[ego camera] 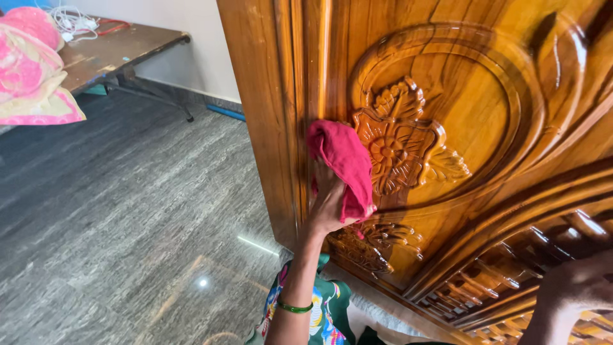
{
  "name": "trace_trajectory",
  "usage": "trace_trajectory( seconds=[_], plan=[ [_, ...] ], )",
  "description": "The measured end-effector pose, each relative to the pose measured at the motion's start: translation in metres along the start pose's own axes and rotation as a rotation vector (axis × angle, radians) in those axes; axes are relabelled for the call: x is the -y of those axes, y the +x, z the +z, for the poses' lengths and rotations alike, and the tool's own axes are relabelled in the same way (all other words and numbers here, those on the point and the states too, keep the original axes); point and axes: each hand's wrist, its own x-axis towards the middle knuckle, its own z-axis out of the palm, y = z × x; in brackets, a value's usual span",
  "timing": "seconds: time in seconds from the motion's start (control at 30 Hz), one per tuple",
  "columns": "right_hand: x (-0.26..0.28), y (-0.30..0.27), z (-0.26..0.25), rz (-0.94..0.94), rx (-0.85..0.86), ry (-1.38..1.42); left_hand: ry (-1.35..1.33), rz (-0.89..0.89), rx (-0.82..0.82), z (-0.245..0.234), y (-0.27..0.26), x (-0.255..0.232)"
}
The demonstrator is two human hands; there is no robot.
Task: The person wipes a large, ornately carved wooden door with a red cloth. They systematically clean the surface, focusing on the intricate carvings and flat panels.
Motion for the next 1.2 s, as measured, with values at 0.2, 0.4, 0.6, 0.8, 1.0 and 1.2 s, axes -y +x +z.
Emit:
trace_trajectory(
  seconds=[0.2, 0.4, 0.6, 0.8, 1.0, 1.2],
  plan=[
    [0.069, 0.058, -0.010, 0.088, -0.071, -0.041, -0.132, -0.067, 0.199, -0.021, -0.004, -0.019],
    [0.191, 0.124, -0.029, -0.233, -0.080, 0.018, 0.198, -0.195, 0.011, 0.017, 0.003, -0.049],
    [0.332, 0.101, -0.019, -0.357, 0.509, 0.500, 0.281, -0.213, 0.034, 0.021, 0.006, -0.048],
    [0.374, 0.088, 0.018, -0.353, 0.953, 0.382, 0.187, -0.177, 0.052, 0.009, 0.007, -0.040],
    [0.366, 0.060, 0.042, -0.304, 0.975, 0.256, -0.076, -0.040, 0.094, -0.046, -0.001, -0.018],
    [0.366, 0.018, 0.054, -0.428, 1.012, 0.098, -0.225, -0.051, -0.069, -0.044, -0.006, -0.012]
  ],
)
